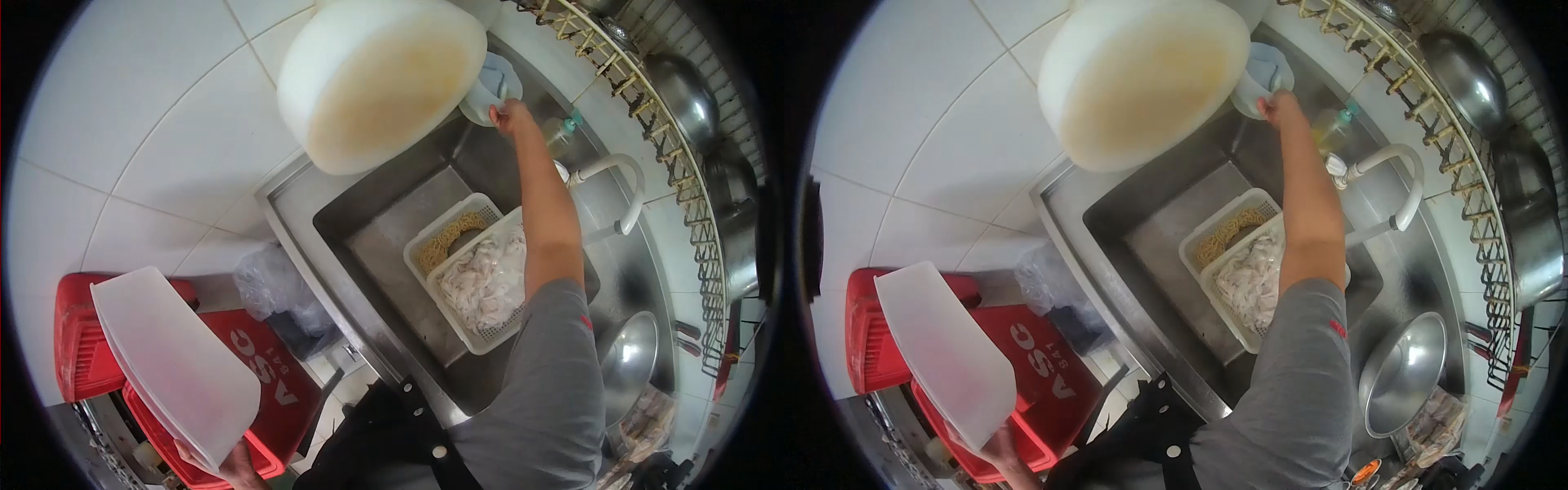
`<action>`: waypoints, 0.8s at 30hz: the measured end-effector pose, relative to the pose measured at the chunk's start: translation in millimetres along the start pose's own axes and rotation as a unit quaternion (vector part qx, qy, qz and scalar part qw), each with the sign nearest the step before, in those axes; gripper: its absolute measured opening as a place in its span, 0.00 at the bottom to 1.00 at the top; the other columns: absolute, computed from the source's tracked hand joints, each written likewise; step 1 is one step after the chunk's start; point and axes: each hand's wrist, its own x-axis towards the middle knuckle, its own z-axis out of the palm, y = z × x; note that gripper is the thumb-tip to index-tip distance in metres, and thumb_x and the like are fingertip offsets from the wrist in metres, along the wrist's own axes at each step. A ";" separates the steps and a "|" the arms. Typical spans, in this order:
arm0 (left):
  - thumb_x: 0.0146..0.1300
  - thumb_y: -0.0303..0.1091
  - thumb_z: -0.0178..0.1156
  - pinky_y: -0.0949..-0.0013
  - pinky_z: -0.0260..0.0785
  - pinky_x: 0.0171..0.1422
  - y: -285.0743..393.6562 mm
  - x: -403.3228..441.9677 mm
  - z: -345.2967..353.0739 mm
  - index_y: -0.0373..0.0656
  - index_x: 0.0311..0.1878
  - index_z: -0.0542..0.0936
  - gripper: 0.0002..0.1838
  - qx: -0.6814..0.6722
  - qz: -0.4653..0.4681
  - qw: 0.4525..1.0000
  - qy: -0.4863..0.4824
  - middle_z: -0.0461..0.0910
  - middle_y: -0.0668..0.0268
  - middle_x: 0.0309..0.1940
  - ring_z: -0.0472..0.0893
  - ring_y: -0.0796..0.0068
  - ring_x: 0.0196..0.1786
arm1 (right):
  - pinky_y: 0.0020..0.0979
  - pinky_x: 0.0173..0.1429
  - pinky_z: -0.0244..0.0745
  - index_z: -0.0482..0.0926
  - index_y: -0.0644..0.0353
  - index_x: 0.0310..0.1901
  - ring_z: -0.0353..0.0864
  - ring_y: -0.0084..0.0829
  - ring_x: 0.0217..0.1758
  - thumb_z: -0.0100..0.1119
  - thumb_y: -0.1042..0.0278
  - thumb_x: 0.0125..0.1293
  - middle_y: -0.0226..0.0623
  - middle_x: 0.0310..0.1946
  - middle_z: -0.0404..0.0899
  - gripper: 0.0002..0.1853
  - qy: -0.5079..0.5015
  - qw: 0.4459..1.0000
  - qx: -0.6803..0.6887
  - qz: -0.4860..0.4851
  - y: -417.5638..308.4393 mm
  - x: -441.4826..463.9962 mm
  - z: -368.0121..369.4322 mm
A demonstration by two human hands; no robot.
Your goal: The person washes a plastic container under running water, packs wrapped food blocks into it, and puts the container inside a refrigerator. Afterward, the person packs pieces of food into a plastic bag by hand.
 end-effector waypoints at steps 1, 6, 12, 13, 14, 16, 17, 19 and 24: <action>0.37 0.35 0.83 0.61 0.68 0.66 1.0 -0.7 4.7 0.37 0.68 0.56 0.57 -0.018 0.004 1.000 0.011 0.66 0.56 0.62 0.71 0.60 0.62 | 0.32 0.30 0.82 0.61 0.68 0.57 0.76 0.41 0.39 0.41 0.74 0.70 0.47 0.46 0.67 0.16 0.008 0.999 0.036 0.034 0.6 -2.3 -7.1; 0.43 0.40 0.80 0.57 0.68 0.67 12.7 -2.0 -18.2 0.39 0.69 0.57 0.53 -0.044 -0.030 0.998 -0.034 0.64 0.58 0.65 0.70 0.59 0.65 | 0.34 0.32 0.83 0.63 0.67 0.52 0.77 0.42 0.38 0.42 0.72 0.71 0.47 0.43 0.70 0.11 0.020 0.999 0.013 -0.044 27.6 -33.3 -44.6; 0.63 0.56 0.55 0.45 0.64 0.68 33.9 1.0 -93.3 0.43 0.68 0.65 0.36 -0.128 -0.088 0.969 -0.194 0.65 0.60 0.67 0.65 0.59 0.68 | 0.35 0.35 0.84 0.65 0.69 0.48 0.78 0.42 0.36 0.46 0.66 0.73 0.52 0.40 0.73 0.13 0.033 0.997 0.055 -0.042 64.8 -114.1 -78.0; 0.63 0.56 0.55 0.45 0.64 0.68 36.3 0.6 -107.0 0.43 0.68 0.65 0.36 -0.136 -0.078 0.970 -0.184 0.65 0.60 0.67 0.65 0.59 0.68 | 0.35 0.36 0.84 0.66 0.72 0.48 0.80 0.42 0.35 0.47 0.63 0.74 0.51 0.37 0.75 0.16 -0.014 0.997 0.078 -0.013 70.8 -91.2 -110.7; 0.63 0.55 0.54 0.47 0.63 0.68 37.4 0.5 -124.6 0.44 0.68 0.65 0.35 -0.154 -0.077 0.969 -0.176 0.66 0.60 0.67 0.65 0.59 0.68 | 0.35 0.38 0.85 0.68 0.73 0.48 0.81 0.42 0.36 0.47 0.63 0.74 0.50 0.38 0.77 0.16 -0.046 0.996 0.080 -0.011 77.1 -110.5 -126.1; 0.63 0.56 0.53 0.52 0.63 0.69 53.9 -17.0 -132.2 0.45 0.68 0.66 0.35 -0.141 -0.049 0.974 -0.168 0.67 0.60 0.67 0.66 0.59 0.68 | 0.38 0.47 0.84 0.71 0.71 0.49 0.81 0.42 0.43 0.50 0.65 0.73 0.50 0.43 0.78 0.14 -0.081 0.995 0.020 -0.054 92.8 -167.0 -147.3; 0.64 0.56 0.53 0.51 0.64 0.68 65.8 -23.3 -127.6 0.44 0.69 0.66 0.36 -0.158 -0.040 0.964 -0.210 0.68 0.61 0.67 0.69 0.59 0.66 | 0.36 0.47 0.84 0.70 0.71 0.52 0.82 0.40 0.42 0.50 0.64 0.73 0.48 0.42 0.79 0.17 -0.120 0.992 0.028 -0.031 95.5 -208.8 -146.3; 0.65 0.57 0.51 0.55 0.69 0.65 82.5 -28.2 -158.4 0.40 0.69 0.65 0.37 -0.188 0.007 0.949 -0.253 0.71 0.59 0.64 0.72 0.59 0.63 | 0.28 0.44 0.82 0.73 0.70 0.51 0.82 0.33 0.41 0.49 0.65 0.73 0.44 0.40 0.80 0.15 -0.130 0.988 -0.055 -0.067 113.0 -268.5 -156.5; 0.59 0.61 0.54 0.59 0.72 0.62 152.2 -77.8 -270.9 0.38 0.71 0.61 0.44 -0.161 0.099 0.974 -0.127 0.70 0.56 0.63 0.73 0.61 0.62 | 0.24 0.36 0.79 0.70 0.73 0.49 0.76 0.29 0.33 0.43 0.65 0.74 0.41 0.33 0.75 0.15 -0.231 0.971 -0.065 -0.001 183.1 -497.6 -118.2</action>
